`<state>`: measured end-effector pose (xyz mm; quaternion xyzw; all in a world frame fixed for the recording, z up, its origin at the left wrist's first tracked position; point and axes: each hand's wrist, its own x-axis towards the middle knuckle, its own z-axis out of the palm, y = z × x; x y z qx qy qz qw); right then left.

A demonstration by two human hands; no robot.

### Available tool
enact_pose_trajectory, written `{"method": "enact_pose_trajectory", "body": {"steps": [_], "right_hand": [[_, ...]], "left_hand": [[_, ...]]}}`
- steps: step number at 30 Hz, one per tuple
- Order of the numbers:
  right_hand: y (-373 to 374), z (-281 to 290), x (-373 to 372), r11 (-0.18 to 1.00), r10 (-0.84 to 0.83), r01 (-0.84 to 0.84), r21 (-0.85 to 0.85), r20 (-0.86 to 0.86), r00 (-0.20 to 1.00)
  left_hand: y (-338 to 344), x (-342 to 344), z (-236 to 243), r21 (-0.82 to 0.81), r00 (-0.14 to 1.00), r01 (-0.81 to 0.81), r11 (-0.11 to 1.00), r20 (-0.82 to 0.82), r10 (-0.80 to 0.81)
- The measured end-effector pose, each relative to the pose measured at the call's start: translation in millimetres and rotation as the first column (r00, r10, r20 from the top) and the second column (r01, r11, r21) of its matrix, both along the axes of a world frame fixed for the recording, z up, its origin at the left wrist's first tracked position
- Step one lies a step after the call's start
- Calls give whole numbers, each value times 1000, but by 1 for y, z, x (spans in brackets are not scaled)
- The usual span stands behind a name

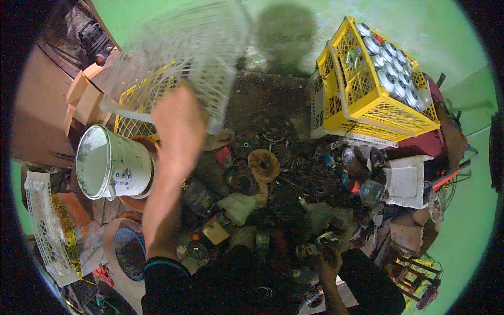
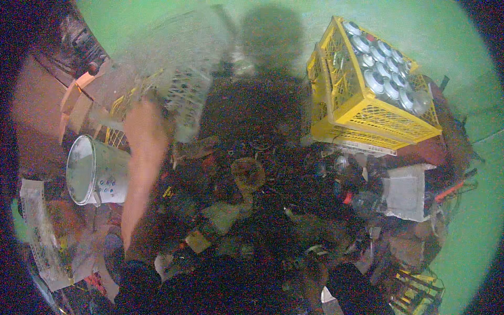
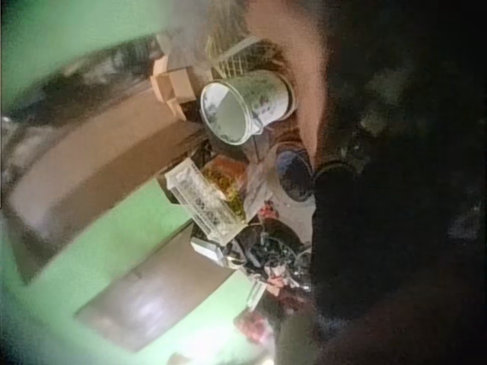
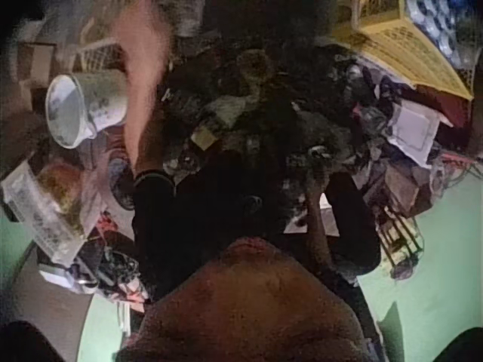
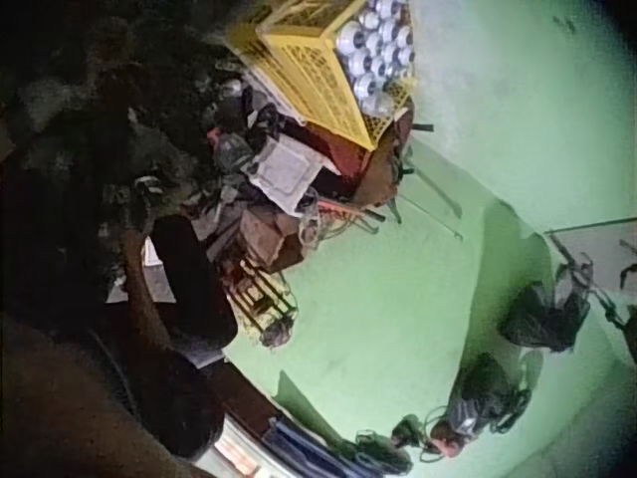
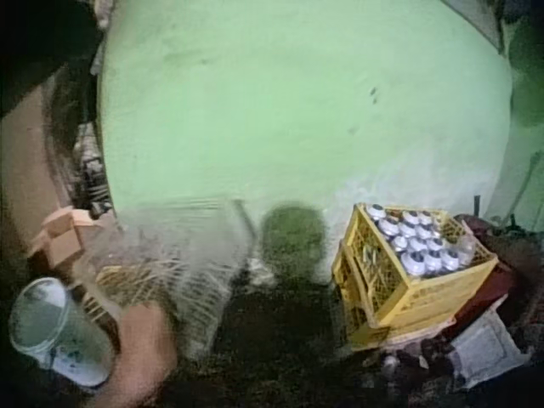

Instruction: The person sorts small mechanical parts and spray cans from a cluttered pile on the floor into yellow and white plastic crates. They pick up items one by one, place them into the crates, and occasionally move other objects aside to access more parts.

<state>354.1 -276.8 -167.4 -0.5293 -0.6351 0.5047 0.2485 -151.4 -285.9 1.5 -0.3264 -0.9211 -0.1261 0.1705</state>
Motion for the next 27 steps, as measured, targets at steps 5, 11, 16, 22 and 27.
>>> {"method": "enact_pose_trajectory", "body": {"steps": [5, 11, 16, 22, 27], "right_hand": [[34, -9, -20, 992, 39, -58, 113, 160, 986], [94, 90, -242, 974, -5, -79, -211, -371, 928], [148, 89, -314, 845, -62, -146, -514, -367, 928], [259, -20, -357, 958, 207, -222, 184, 98, 973], [357, -34, -403, 942, 116, -167, 291, 185, 976]], "left_hand": [[46, 78, -23, -1, 976, 202, 979, -81, -201], [73, 135, -40, -25, 853, 478, 878, 252, -457], [87, 140, -116, 16, 819, 495, 869, 327, -472], [104, 115, -161, 328, 688, 599, 731, 256, -679], [67, 10, -190, 341, 808, 496, 799, 155, -568]]}}
